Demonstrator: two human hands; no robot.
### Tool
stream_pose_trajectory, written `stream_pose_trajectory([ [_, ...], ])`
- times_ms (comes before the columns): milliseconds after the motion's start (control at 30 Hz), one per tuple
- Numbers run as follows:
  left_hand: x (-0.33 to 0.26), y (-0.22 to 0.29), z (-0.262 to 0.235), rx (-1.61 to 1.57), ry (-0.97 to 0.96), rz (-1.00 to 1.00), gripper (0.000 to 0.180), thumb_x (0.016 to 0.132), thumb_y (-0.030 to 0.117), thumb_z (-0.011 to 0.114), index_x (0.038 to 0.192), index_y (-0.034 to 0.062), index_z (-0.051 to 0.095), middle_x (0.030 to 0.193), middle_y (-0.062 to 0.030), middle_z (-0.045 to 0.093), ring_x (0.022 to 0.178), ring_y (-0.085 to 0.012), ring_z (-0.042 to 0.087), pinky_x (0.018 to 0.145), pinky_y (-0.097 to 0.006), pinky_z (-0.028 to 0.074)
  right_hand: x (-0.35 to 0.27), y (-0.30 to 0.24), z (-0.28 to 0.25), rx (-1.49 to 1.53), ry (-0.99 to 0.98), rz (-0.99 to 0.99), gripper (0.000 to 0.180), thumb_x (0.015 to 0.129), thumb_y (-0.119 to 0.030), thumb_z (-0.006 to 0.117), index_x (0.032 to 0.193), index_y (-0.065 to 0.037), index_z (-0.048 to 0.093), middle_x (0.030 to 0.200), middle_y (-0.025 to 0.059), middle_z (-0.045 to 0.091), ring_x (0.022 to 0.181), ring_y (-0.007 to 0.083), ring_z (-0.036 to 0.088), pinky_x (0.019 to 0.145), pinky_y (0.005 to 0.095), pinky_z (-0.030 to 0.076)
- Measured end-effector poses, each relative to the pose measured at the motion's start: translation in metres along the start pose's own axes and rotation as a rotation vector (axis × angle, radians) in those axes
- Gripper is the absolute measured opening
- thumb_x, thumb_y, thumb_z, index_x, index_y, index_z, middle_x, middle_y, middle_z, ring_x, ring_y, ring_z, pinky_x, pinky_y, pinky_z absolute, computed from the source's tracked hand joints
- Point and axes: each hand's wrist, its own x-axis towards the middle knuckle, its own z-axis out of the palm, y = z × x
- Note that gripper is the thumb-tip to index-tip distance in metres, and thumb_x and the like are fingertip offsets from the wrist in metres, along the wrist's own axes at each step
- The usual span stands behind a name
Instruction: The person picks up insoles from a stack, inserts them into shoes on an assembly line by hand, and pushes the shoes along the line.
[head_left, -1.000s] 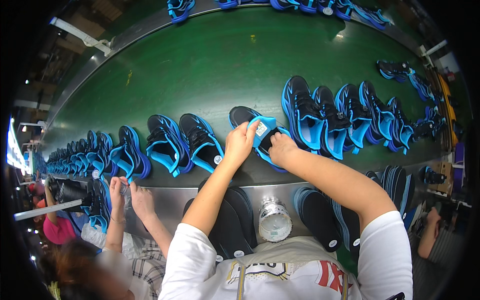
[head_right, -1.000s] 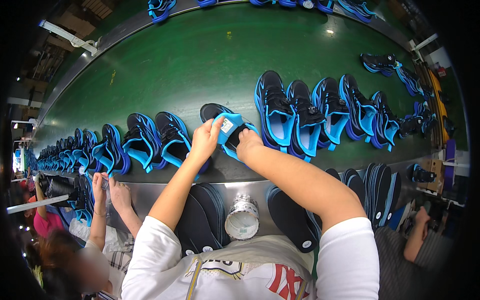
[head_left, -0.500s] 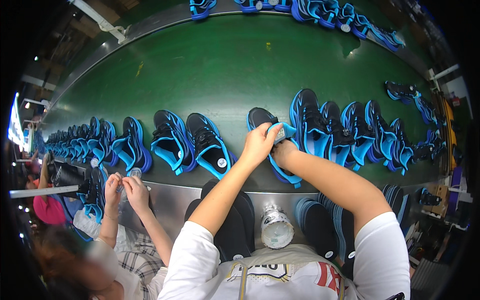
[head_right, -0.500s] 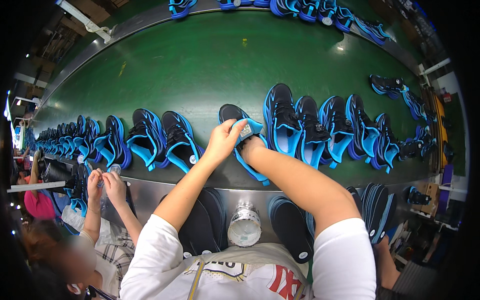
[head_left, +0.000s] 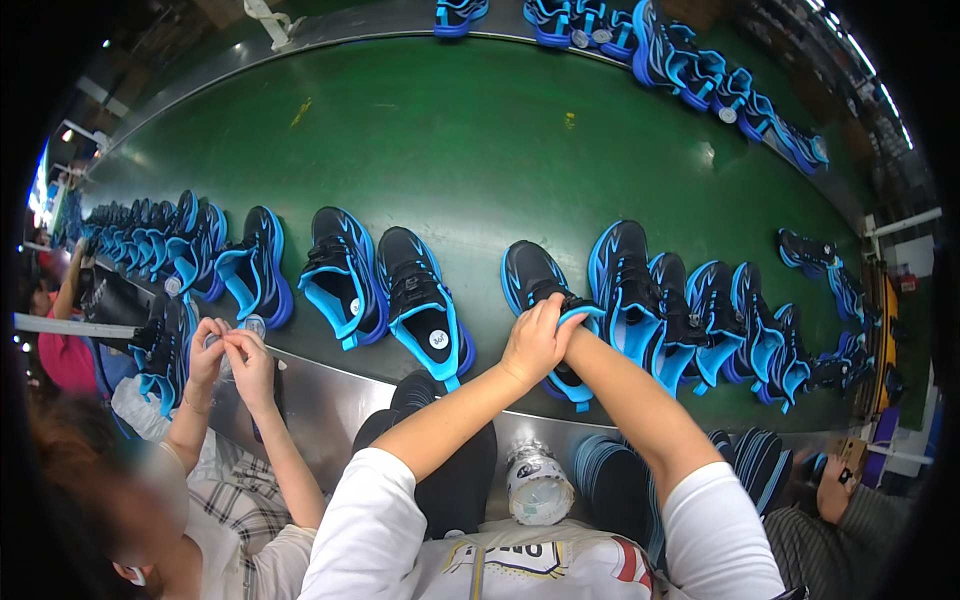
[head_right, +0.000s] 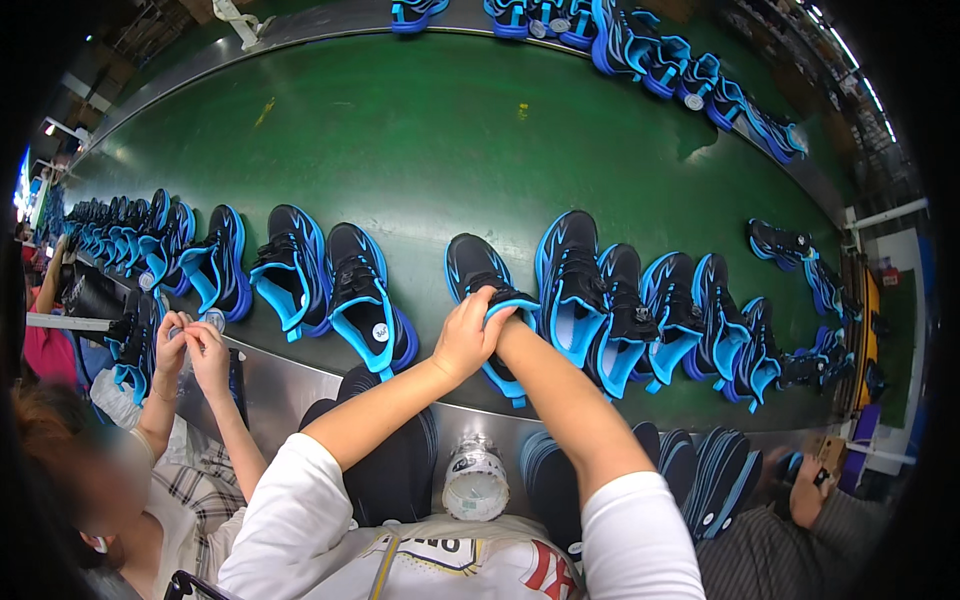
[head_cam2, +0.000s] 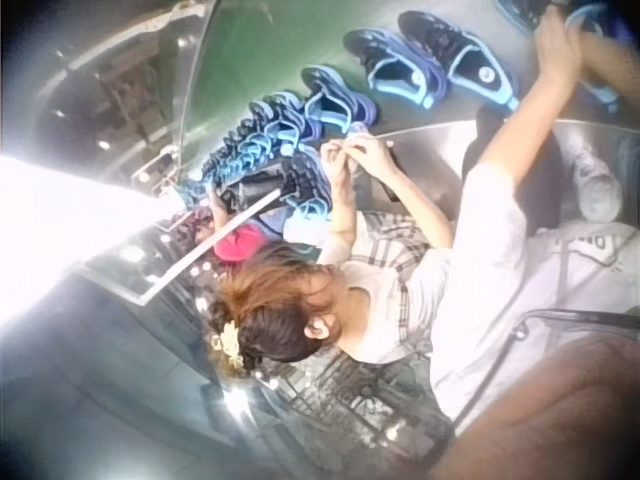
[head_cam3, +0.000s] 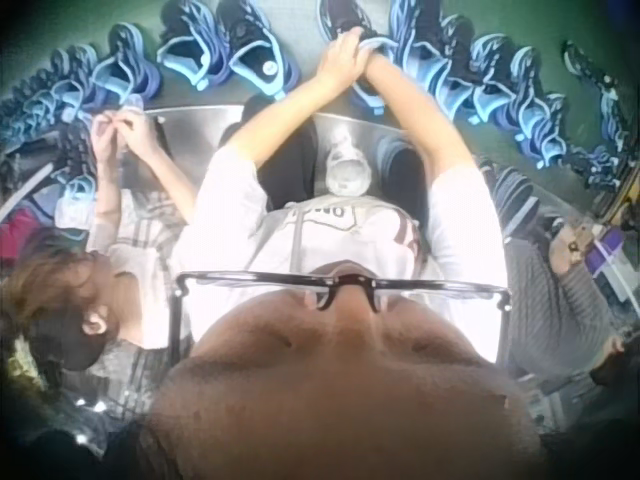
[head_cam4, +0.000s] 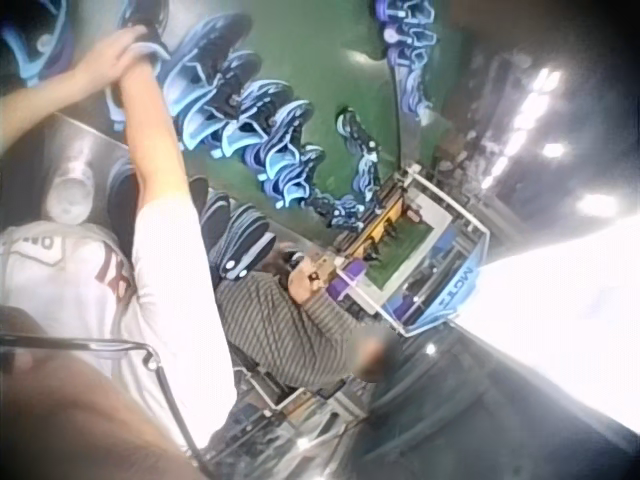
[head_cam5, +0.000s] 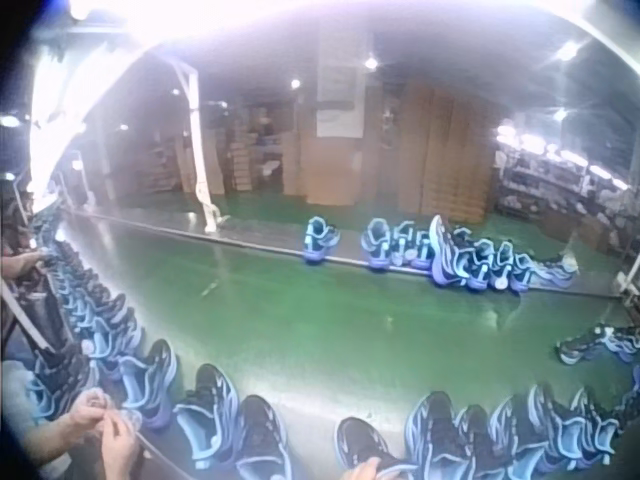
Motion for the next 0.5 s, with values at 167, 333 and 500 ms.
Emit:
stream_pose_trajectory([
  [167,0.003,-0.004,0.003,0.086,-0.009,0.089,0.033,0.077,0.016,0.061,0.099,-0.0037,0.047,0.076,-0.0175,0.054,0.068,-0.0348,0.054,0.062,-0.038,0.044,0.015,0.004,-0.001,-0.021,-0.052,0.018,0.038,0.076,-0.016,0.05,0.111,-0.002,0.052,0.115,0.0193,0.05,0.112,0.0302,0.044,0.098,0.0405,0.027],
  [333,0.007,-0.008,-0.007,0.158,0.083,0.002,0.028,0.08,0.017,0.057,0.094,-0.0066,0.05,0.079,-0.0206,0.055,0.07,-0.0376,0.054,0.06,-0.04,0.044,-0.003,-0.009,-0.026,-0.049,-0.194,-0.029,0.041,0.077,-0.016,0.049,0.115,-0.002,0.049,0.119,0.0195,0.048,0.114,0.0297,0.042,0.1,0.0409,0.025],
  [500,0.033,-0.018,-0.029,0.026,-0.19,-0.556,0.02,0.083,0.021,0.053,0.09,0.0017,0.052,0.078,-0.0206,0.057,0.072,-0.0384,0.055,0.062,-0.043,0.043,-0.077,-0.045,-0.059,-0.086,-0.447,0.031,0.057,0.081,-0.04,0.025,0.086,0.0,0.065,0.099,0.0168,0.06,0.101,0.0257,0.052,0.104,0.039,0.016],
])
